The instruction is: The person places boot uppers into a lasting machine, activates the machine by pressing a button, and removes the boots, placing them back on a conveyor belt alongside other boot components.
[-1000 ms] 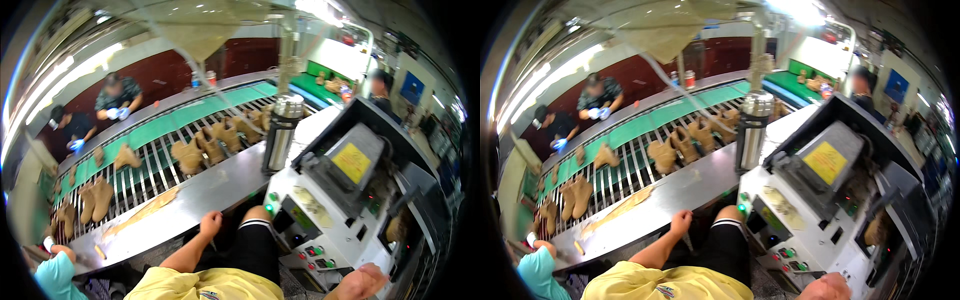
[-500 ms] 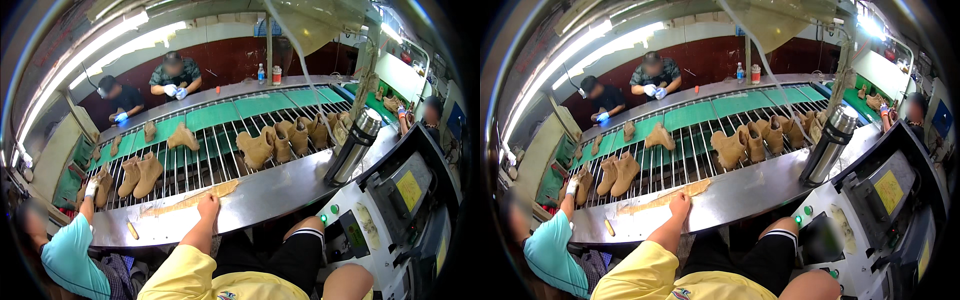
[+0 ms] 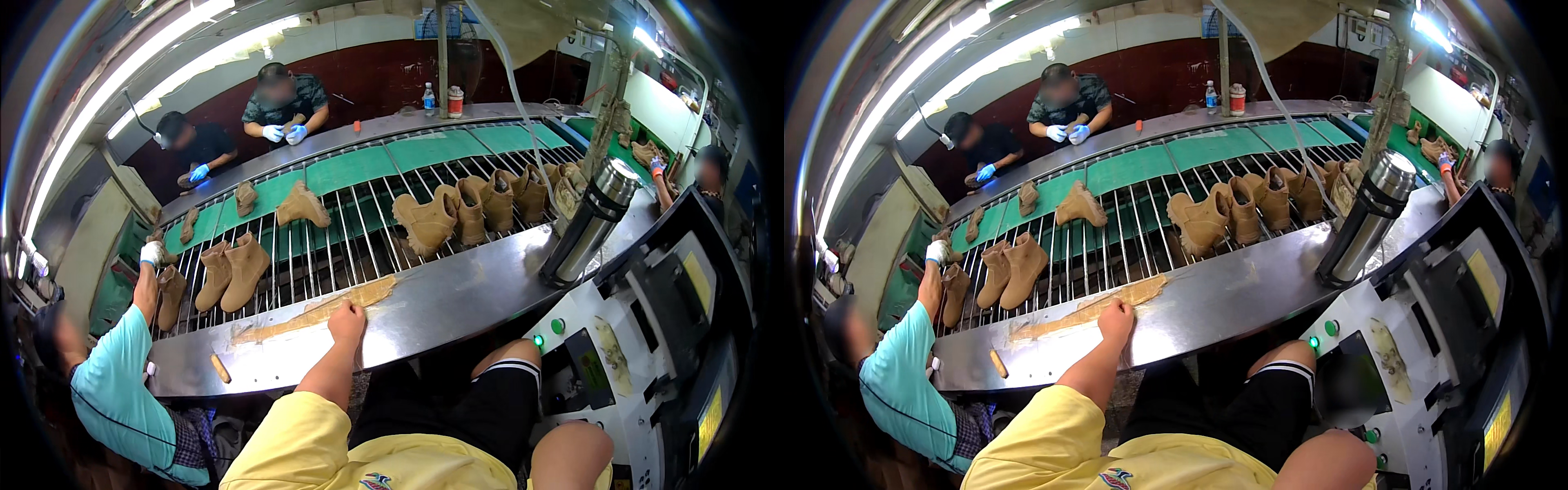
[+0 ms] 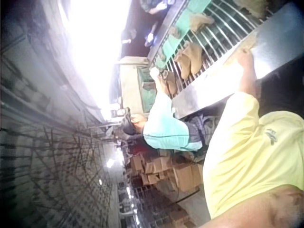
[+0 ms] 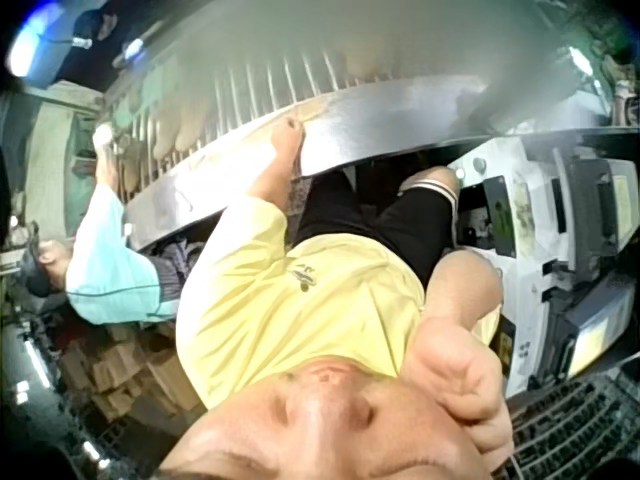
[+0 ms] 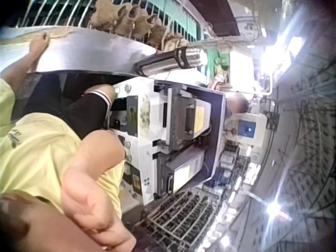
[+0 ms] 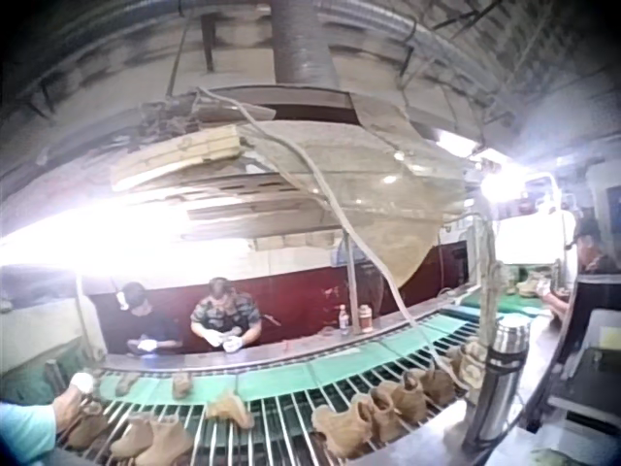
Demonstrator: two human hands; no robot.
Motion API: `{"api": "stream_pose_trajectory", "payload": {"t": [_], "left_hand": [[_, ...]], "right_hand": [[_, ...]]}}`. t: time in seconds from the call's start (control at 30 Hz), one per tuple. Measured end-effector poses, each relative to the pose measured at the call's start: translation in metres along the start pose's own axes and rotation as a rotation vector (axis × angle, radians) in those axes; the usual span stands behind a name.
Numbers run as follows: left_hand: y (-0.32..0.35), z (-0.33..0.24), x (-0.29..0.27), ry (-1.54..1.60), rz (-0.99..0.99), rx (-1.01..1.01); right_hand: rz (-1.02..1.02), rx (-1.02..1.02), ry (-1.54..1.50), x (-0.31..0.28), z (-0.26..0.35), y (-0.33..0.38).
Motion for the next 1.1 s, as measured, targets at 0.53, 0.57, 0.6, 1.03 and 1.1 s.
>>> {"api": "stream_pose_trajectory", "payload": {"t": [0.53, 0.57, 0.6, 1.03, 1.1], "left_hand": [[0.002, -0.001, -0.007, -0.03, -0.035, 0.041], [0.002, 0.0, -0.007, -0.038, -0.031, 0.042], [0.002, 0.002, -0.009, -0.04, -0.034, 0.041], [0.001, 0.001, -0.006, -0.012, -0.007, 0.004], [0.002, -0.001, -0.001, 0.002, 0.024, -0.01]], "right_hand": [[0.016, -0.036, 0.019, -0.009, 0.02, -0.003], [0.018, -0.04, 0.016, -0.01, 0.021, -0.003], [0.021, -0.043, 0.01, -0.011, 0.022, -0.003], [0.394, 0.642, 1.029, -0.102, -0.061, 0.061], [0.428, 1.024, 1.213, -0.148, -0.086, 0.08]]}}
Point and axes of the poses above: each hand's wrist, its own y-axis away from the middle knuckle, its own x-axis out of the palm, z = x × y, the point moved 3 cm from there along -y, towards the middle knuckle, and after that the axes turned 15 degrees about x, right-handed, at the moved point
